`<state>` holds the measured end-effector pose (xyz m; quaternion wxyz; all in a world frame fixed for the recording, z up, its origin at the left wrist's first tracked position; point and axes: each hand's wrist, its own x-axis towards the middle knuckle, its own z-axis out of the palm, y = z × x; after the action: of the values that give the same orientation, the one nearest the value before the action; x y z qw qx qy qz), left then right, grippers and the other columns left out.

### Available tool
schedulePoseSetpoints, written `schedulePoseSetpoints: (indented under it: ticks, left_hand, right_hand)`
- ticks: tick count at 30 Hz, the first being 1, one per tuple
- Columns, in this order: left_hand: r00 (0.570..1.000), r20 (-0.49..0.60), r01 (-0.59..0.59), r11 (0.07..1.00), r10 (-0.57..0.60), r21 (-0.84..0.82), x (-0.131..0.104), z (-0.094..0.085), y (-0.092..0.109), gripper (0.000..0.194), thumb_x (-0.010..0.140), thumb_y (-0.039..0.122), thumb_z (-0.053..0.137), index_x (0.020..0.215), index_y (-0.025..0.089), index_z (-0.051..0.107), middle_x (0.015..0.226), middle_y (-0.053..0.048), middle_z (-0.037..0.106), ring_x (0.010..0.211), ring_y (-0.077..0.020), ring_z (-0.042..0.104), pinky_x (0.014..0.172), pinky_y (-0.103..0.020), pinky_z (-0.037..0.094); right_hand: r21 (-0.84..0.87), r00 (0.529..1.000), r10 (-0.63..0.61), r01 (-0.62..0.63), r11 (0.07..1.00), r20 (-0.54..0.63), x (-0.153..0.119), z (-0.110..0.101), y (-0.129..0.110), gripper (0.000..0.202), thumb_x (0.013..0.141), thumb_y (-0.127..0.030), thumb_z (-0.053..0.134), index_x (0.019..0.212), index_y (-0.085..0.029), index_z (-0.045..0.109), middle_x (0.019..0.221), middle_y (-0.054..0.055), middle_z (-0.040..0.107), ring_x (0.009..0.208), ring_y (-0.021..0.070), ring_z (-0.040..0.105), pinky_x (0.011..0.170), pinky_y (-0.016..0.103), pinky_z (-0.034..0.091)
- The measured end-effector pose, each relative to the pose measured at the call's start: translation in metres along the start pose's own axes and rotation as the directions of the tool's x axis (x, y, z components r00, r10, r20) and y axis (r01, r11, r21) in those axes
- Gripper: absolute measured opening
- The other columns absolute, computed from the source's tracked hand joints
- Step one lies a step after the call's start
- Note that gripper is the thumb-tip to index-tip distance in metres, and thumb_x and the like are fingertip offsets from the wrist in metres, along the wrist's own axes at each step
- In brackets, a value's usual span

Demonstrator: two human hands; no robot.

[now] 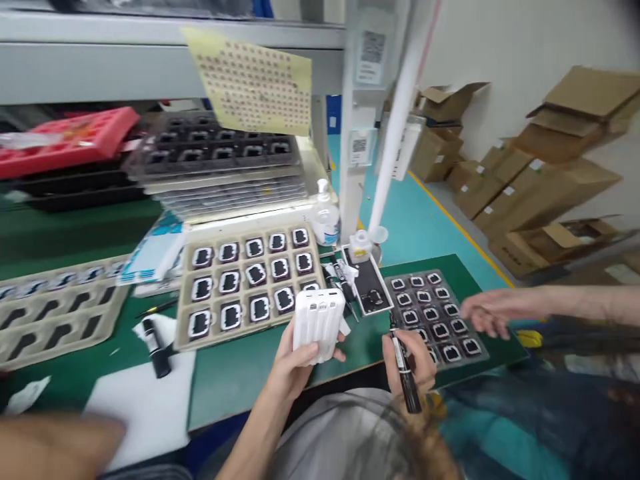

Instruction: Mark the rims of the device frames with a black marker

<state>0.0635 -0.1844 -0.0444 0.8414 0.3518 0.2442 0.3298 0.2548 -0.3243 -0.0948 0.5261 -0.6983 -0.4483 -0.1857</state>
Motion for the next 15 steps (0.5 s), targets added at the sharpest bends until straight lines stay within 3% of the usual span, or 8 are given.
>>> schedulePoseSetpoints:
  ticks: [4,8,10,13,15]
  left_hand:
    - [0.997,-0.07,0.014,0.997,-0.019,-0.079,0.0,-0.015,0.001,0.062,0.083,0.052,0.087,0.136,0.021,0.077,0.13,-0.016,0.083,0.093,-0.0326,0.08,0.079,-0.051,0.073]
    - [0.989,-0.144,0.02,0.994,-0.035,-0.103,0.003,-0.021,-0.004,0.056,0.078,0.055,0.092,0.114,0.013,0.082,0.088,-0.017,0.085,0.069,-0.0315,0.08,0.067,-0.04,0.065]
    - [0.986,-0.165,0.023,0.995,-0.039,-0.097,0.001,-0.022,-0.008,0.057,0.07,0.051,0.098,0.111,0.015,0.081,0.078,-0.016,0.082,0.068,-0.0341,0.08,0.063,-0.037,0.061]
    - [0.976,-0.215,0.026,0.996,-0.043,-0.083,-0.004,-0.025,-0.014,0.064,0.062,0.051,0.103,0.115,0.022,0.083,0.079,-0.015,0.084,0.069,-0.0357,0.081,0.062,-0.038,0.057]
    - [0.971,-0.24,0.007,0.998,-0.023,-0.065,-0.006,-0.029,-0.014,0.067,0.059,0.054,0.103,0.12,0.031,0.084,0.084,-0.013,0.086,0.067,-0.036,0.081,0.06,-0.04,0.055]
  right_hand:
    - [0.055,0.995,-0.047,0.042,0.998,0.083,0.014,0.015,0.004,0.048,0.086,-0.014,0.086,0.132,-0.028,0.076,0.101,0.005,0.086,0.082,0.0258,0.085,0.074,0.039,0.075]
    - [0.056,0.989,-0.087,0.08,0.995,0.116,0.024,0.032,0.018,0.06,0.084,-0.02,0.088,0.141,-0.037,0.078,0.105,0.008,0.09,0.085,0.0344,0.088,0.075,0.049,0.078]
    - [0.039,0.985,-0.091,0.086,0.995,0.147,0.026,0.04,0.023,0.064,0.085,-0.025,0.088,0.145,-0.044,0.076,0.108,0.008,0.092,0.088,0.0379,0.089,0.078,0.054,0.079]
    - [0.047,0.975,-0.082,0.074,0.996,0.208,0.028,0.049,0.024,0.067,0.085,-0.033,0.085,0.146,-0.057,0.073,0.109,0.004,0.093,0.091,0.0422,0.09,0.079,0.063,0.078]
    - [0.086,0.977,-0.026,0.009,0.996,0.21,0.03,0.054,0.021,0.063,0.079,-0.043,0.085,0.136,-0.067,0.074,0.107,-0.002,0.093,0.09,0.0442,0.089,0.078,0.066,0.078]
